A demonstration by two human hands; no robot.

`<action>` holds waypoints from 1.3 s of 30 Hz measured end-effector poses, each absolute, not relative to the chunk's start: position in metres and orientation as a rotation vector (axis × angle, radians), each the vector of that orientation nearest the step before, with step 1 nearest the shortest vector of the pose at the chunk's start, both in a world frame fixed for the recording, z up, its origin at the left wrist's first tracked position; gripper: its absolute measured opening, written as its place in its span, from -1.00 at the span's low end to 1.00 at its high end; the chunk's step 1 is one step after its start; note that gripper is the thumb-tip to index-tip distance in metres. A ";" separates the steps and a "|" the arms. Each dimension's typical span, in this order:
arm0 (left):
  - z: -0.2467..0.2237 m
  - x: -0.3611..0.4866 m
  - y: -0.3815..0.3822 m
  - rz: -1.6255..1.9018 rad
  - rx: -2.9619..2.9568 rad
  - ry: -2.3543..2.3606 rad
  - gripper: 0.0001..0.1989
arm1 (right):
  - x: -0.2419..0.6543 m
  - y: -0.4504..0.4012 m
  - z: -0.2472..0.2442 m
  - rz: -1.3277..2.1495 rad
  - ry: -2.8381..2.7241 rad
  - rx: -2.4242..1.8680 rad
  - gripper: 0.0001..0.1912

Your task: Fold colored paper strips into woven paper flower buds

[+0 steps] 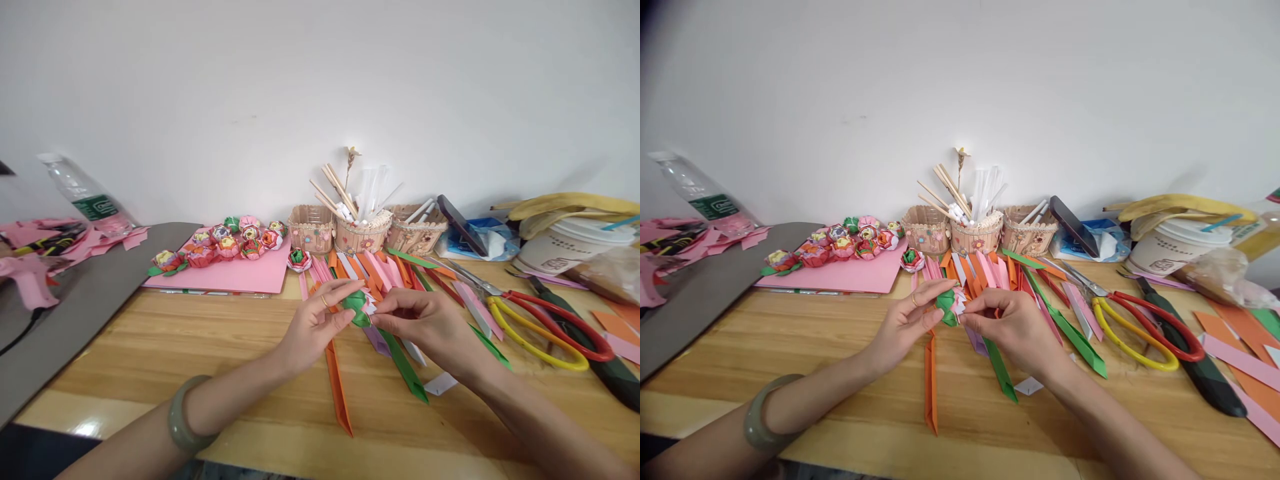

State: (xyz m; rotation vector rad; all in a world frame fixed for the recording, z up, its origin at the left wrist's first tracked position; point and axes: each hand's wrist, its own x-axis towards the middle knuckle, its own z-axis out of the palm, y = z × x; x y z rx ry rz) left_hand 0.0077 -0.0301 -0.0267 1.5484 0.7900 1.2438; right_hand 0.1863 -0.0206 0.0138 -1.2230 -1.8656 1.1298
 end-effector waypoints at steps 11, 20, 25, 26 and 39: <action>-0.027 0.010 -0.030 1.196 1.366 0.780 -0.56 | 0.184 -0.022 0.013 0.871 -1.989 -1.187 -0.84; -0.028 0.014 -0.028 1.044 0.982 0.786 -0.46 | 0.185 -0.021 0.016 0.788 -2.077 -1.146 -0.83; -0.028 0.014 -0.028 1.062 0.979 0.736 -0.44 | 0.185 -0.020 0.012 0.800 -2.056 -1.196 -0.86; -0.028 0.014 -0.028 1.076 0.974 0.725 -0.46 | 0.184 -0.020 0.012 0.792 -2.049 -1.201 -0.86; -0.020 0.016 -0.032 1.158 0.828 0.633 -0.56 | 0.185 -0.030 0.012 0.340 -2.020 -1.044 -0.90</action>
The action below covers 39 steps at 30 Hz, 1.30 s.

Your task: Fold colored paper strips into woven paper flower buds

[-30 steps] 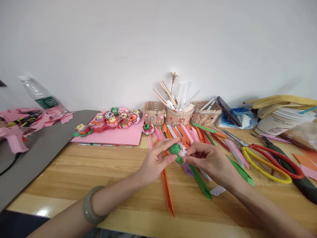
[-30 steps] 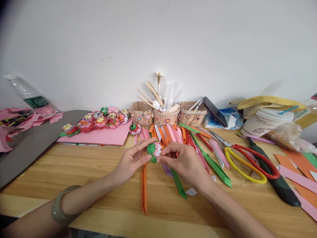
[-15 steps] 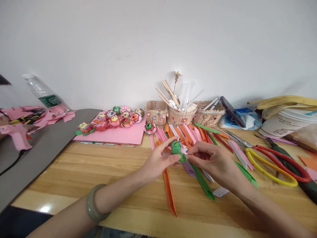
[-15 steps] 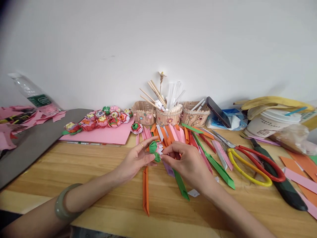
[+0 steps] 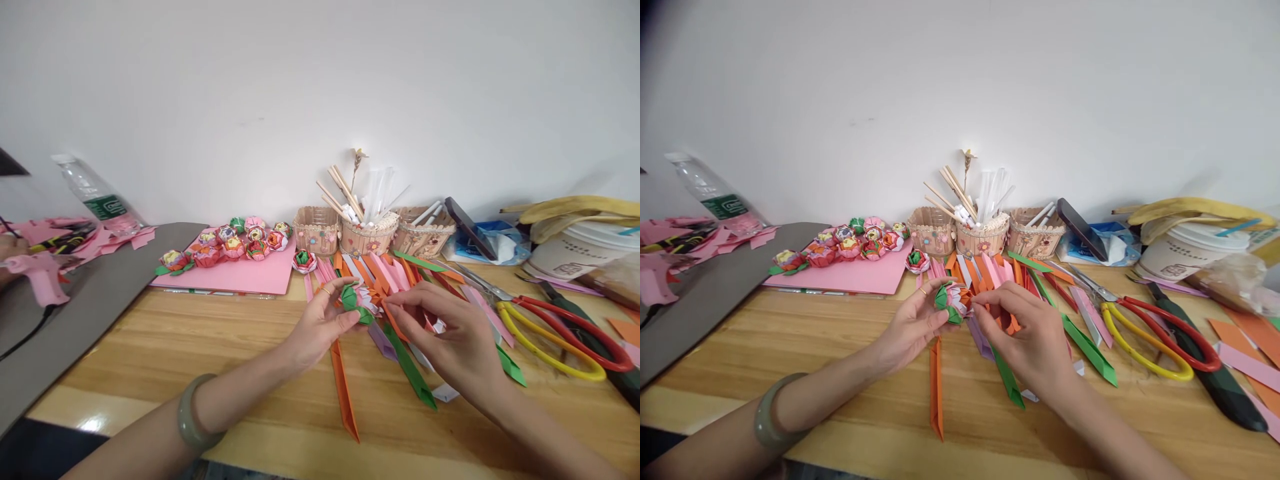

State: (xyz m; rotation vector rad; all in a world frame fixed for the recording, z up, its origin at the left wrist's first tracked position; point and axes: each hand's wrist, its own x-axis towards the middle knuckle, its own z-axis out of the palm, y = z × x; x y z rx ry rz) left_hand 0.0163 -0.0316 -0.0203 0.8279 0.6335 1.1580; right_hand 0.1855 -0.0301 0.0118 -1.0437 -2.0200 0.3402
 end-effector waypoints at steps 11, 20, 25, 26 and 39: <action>-0.026 0.016 -0.031 1.191 0.847 0.592 -0.60 | 0.188 -0.031 -0.001 -0.142 -2.185 -0.804 -0.86; -0.020 0.018 -0.032 1.208 0.792 0.613 -0.61 | 0.189 -0.030 -0.004 -0.302 -2.206 -0.788 -0.77; -0.023 0.018 -0.031 1.221 0.805 0.619 -0.62 | 0.188 -0.032 -0.001 -0.141 -2.192 -0.719 -0.76; -0.024 0.017 -0.030 1.220 0.818 0.630 -0.61 | 0.188 -0.032 0.001 -0.031 -2.143 -0.785 -0.77; -0.029 0.014 -0.028 1.314 1.233 0.710 -0.60 | 0.180 -0.027 0.013 0.879 -1.930 -1.136 -0.82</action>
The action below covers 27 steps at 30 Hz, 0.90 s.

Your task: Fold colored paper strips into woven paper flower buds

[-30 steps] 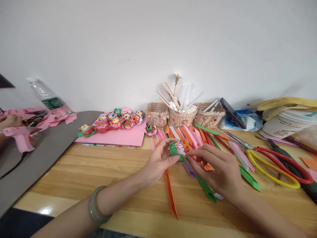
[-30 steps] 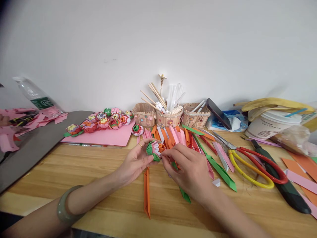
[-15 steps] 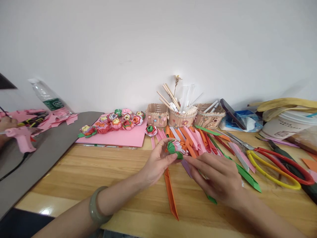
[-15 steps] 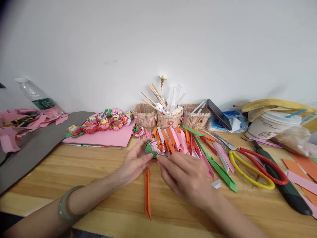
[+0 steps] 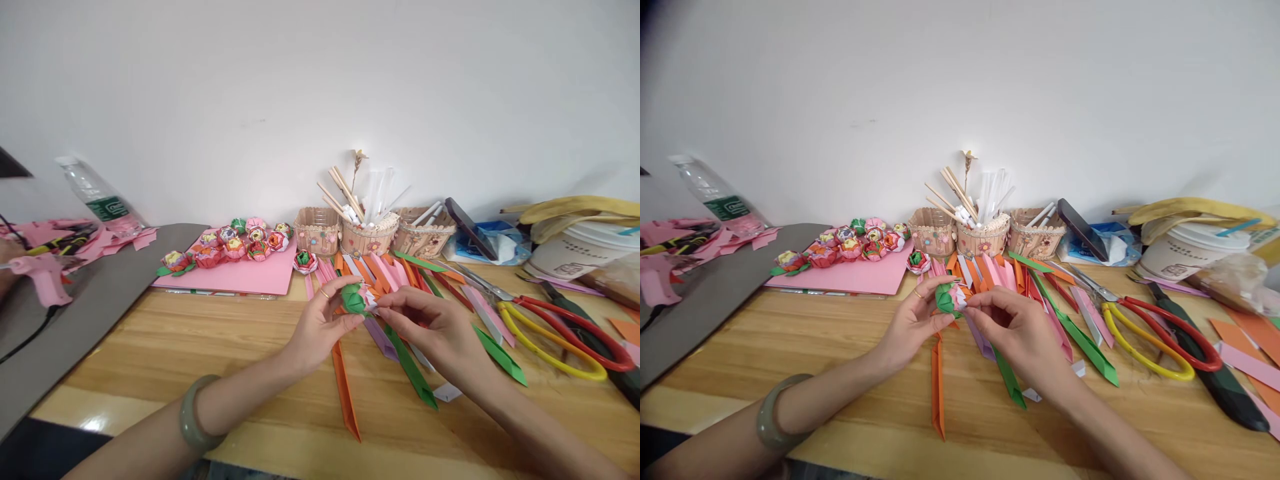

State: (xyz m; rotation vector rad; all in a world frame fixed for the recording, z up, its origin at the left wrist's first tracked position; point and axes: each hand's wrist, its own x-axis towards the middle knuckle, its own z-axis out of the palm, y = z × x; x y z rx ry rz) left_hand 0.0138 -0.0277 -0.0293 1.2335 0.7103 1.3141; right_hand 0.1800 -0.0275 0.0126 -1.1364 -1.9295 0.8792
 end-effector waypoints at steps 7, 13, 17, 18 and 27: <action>-0.030 0.015 -0.030 1.243 1.096 0.713 -0.38 | 0.177 -0.031 0.008 0.606 -1.951 -1.107 -0.86; -0.030 0.014 -0.028 1.165 0.982 0.681 -0.51 | 0.181 -0.030 0.009 0.686 -1.928 -1.100 -0.87; -0.031 0.014 -0.027 1.232 1.044 0.695 -0.52 | 0.181 -0.027 0.011 0.968 -1.875 -1.118 -0.84; -0.031 0.014 -0.027 1.228 1.061 0.706 -0.51 | 0.181 -0.027 0.012 1.023 -1.856 -1.119 -0.83; -0.030 0.012 -0.028 1.140 1.090 0.685 -0.45 | 0.182 -0.026 0.011 1.135 -1.800 -1.189 -0.80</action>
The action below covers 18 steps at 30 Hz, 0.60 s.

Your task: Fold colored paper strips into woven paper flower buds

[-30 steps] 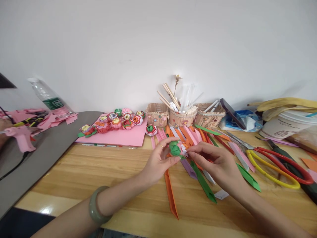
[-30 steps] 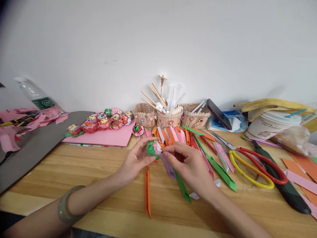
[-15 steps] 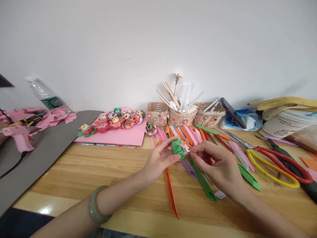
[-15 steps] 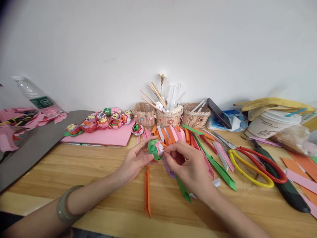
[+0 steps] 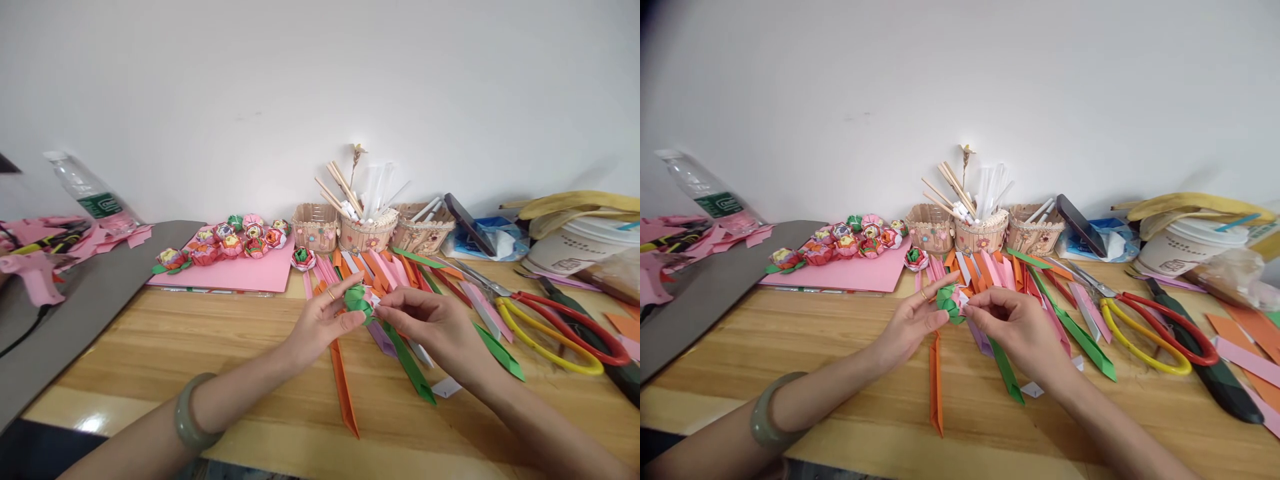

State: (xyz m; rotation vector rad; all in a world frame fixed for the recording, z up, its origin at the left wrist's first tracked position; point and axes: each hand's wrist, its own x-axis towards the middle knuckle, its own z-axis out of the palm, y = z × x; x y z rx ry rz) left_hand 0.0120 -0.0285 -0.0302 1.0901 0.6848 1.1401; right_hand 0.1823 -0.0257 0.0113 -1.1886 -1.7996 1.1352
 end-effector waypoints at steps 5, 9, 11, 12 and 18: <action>-0.031 0.013 -0.028 1.135 1.096 0.710 -0.49 | 0.181 -0.028 0.011 1.004 -1.862 -1.217 -0.82; -0.029 0.013 -0.029 1.129 1.075 0.717 -0.50 | 0.180 -0.029 0.015 0.924 -1.891 -1.226 -0.83; -0.028 0.013 -0.029 1.132 1.071 0.716 -0.50 | 0.182 -0.028 0.015 0.963 -1.891 -1.213 -0.83; -0.028 0.013 -0.029 1.135 1.072 0.717 -0.50 | 0.183 -0.027 0.016 0.982 -1.891 -1.208 -0.83; -0.027 0.013 -0.028 1.134 1.091 0.757 -0.49 | 0.182 -0.024 0.008 0.708 -2.012 -1.219 -0.83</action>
